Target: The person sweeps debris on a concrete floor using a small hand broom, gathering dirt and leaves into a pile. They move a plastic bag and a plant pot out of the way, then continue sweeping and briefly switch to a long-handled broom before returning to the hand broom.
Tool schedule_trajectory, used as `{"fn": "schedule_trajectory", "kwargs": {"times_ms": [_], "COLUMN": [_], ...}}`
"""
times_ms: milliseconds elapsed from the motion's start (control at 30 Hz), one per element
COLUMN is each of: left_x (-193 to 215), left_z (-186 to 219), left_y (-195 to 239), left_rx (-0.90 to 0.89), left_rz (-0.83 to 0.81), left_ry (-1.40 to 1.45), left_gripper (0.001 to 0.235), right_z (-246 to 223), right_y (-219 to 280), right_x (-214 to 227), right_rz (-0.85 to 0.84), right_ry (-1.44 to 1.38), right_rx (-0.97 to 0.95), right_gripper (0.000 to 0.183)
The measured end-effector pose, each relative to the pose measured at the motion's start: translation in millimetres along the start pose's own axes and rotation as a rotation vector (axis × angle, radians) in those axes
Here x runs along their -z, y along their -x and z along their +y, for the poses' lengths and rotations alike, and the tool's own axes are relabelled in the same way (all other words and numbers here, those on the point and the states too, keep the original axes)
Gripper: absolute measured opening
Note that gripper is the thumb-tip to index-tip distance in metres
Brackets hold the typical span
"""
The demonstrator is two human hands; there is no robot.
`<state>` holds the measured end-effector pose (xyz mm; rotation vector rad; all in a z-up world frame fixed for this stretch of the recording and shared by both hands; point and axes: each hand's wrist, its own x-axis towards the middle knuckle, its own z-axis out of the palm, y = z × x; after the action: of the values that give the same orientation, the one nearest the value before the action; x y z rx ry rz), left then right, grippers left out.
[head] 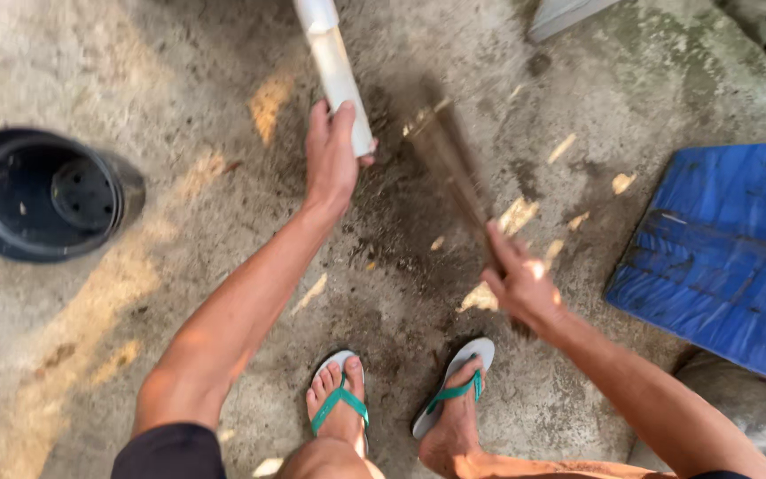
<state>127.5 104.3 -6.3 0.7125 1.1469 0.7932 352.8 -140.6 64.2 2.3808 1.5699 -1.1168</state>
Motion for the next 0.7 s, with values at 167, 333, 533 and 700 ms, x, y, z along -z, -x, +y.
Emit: {"fn": "schedule_trajectory", "kwargs": {"times_ms": [167, 333, 533, 700], "left_x": [-12.5, -13.0, -7.0, -28.3], "left_z": [-4.5, -11.3, -31.8, -38.5], "left_y": [-7.3, -10.5, -30.2, -38.6], "left_rx": [-0.024, 0.001, -0.123, -0.119], "left_rz": [0.012, 0.018, -0.004, -0.044], "left_ry": [-0.202, -0.199, -0.263, -0.156], "left_gripper": [0.042, 0.05, 0.048, 0.045], "right_z": [-15.2, -60.2, -31.6, 20.8], "right_y": [-52.7, -52.3, 10.7, -0.1], "right_x": [37.1, -14.6, -72.0, -74.9], "right_rz": [0.286, 0.034, 0.076, 0.427], "right_ry": [0.037, -0.172, 0.116, -0.066], "right_rx": [-0.08, -0.226, 0.155, -0.203], "right_gripper": [0.079, 0.083, 0.084, 0.078]}}
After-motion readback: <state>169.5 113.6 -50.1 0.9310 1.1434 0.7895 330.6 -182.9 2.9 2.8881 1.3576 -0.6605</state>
